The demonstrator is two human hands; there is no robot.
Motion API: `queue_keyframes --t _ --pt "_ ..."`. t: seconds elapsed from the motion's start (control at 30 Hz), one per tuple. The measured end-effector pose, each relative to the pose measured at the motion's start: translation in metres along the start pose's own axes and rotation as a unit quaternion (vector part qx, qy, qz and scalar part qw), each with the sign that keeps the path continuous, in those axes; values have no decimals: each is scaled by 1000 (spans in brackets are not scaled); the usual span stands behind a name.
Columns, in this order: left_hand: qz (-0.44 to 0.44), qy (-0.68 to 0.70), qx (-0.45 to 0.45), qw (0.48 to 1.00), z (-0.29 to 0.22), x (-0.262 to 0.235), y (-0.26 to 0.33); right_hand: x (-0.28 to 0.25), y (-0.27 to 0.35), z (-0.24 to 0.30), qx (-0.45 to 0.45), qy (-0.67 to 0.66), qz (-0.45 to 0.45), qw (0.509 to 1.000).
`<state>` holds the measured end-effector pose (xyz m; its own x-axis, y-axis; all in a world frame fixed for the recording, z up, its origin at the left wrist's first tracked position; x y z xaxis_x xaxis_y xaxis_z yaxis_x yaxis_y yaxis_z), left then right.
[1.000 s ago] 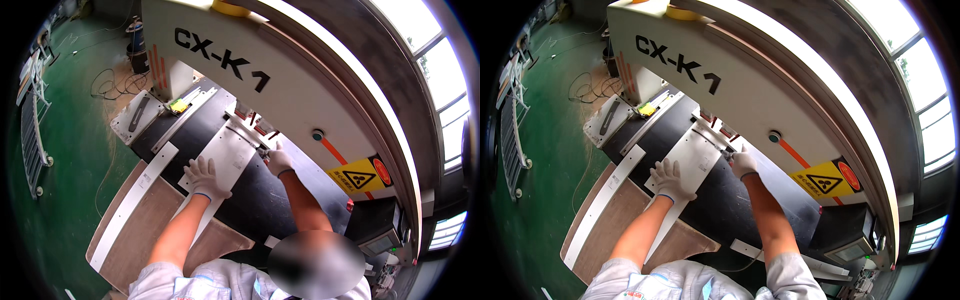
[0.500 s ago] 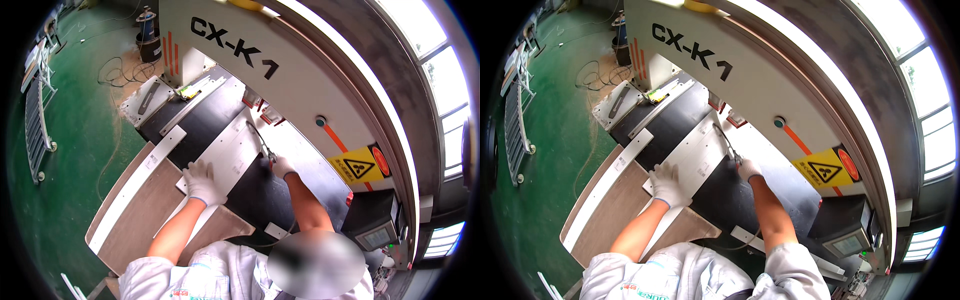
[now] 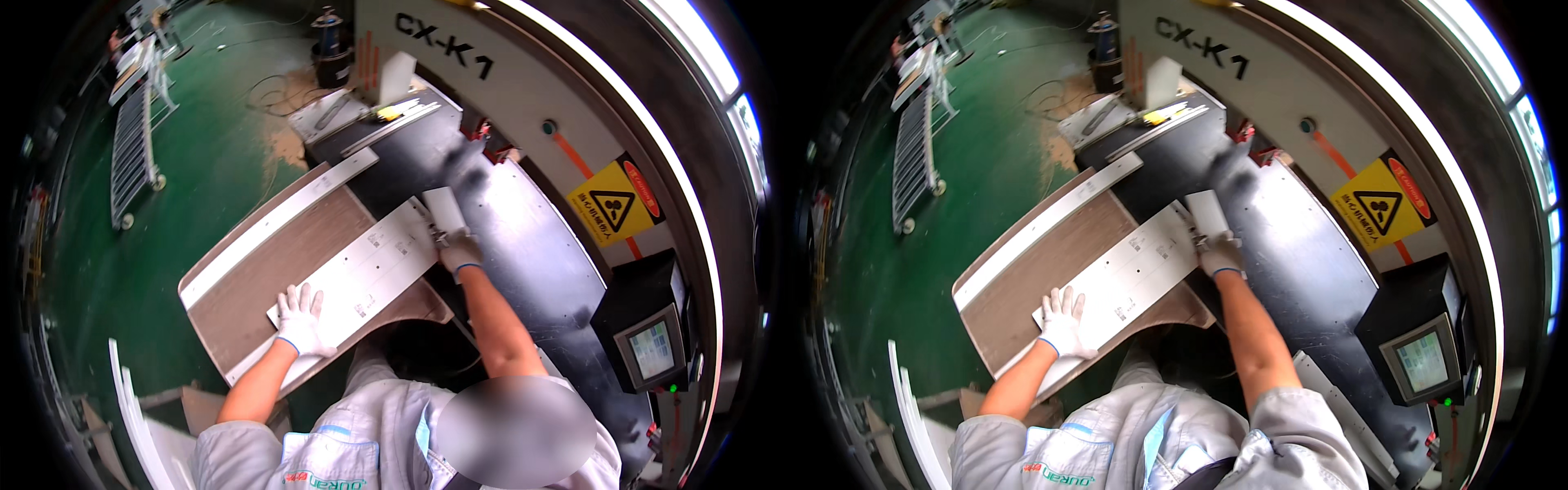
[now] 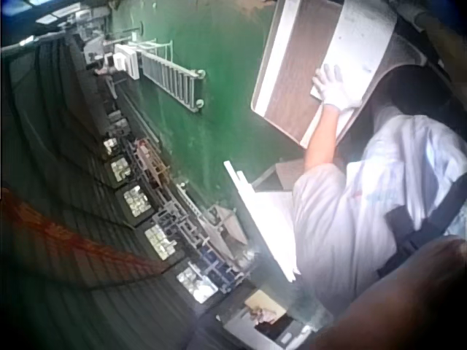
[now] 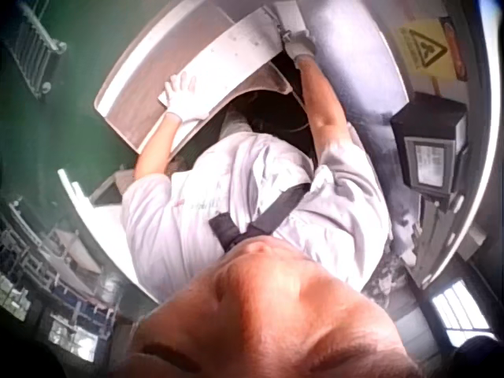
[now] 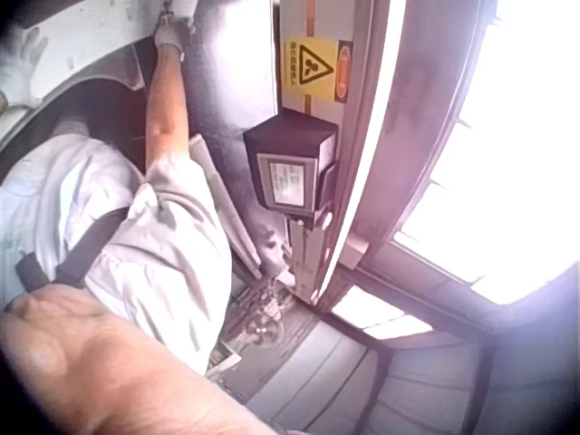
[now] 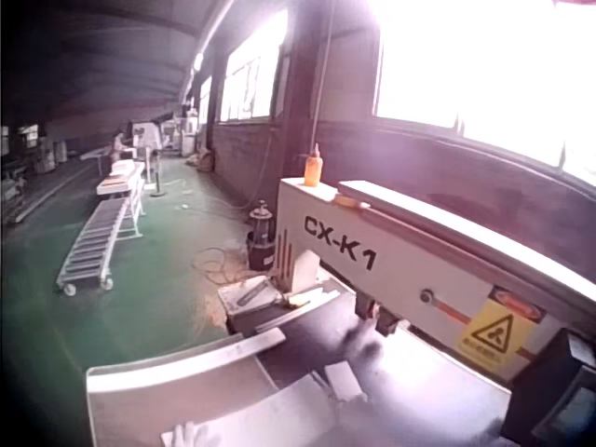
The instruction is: The person places white boards one at a time into a CX-K1 drilling machine, uses a hand-held air tool to clear the workspace, and moves processed boards to a stack on a wooden table.
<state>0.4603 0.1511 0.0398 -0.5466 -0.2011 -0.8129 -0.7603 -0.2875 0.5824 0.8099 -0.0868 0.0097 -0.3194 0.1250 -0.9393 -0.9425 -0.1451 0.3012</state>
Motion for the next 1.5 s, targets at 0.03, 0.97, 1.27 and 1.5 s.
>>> queue_keyframes --t 0.03,0.97,1.27,1.5 --pt "1 -15 12 1000 4 0 3 3 -20 -36 -15 32 -12 999" --pt "-154 971 -160 84 -10 312 206 136 370 113 -425 109 333 835" --pt "-207 934 -179 229 -45 290 262 148 398 43 -348 -23 535 770" --pt "-220 930 -106 276 -75 246 263 80 399 -5 -324 -99 481 809"
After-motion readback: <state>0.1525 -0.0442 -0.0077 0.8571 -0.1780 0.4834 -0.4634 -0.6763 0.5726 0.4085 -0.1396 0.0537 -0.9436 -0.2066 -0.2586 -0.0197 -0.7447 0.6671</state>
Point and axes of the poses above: each hand's wrist, its own y-axis away from the middle knuckle, its own x-axis out of the palm, z = x × y, the point moved 1 cm from there along -y, towards the middle knuckle, and after that the axes turned 6 degrees about y, right-handed, at the moved point
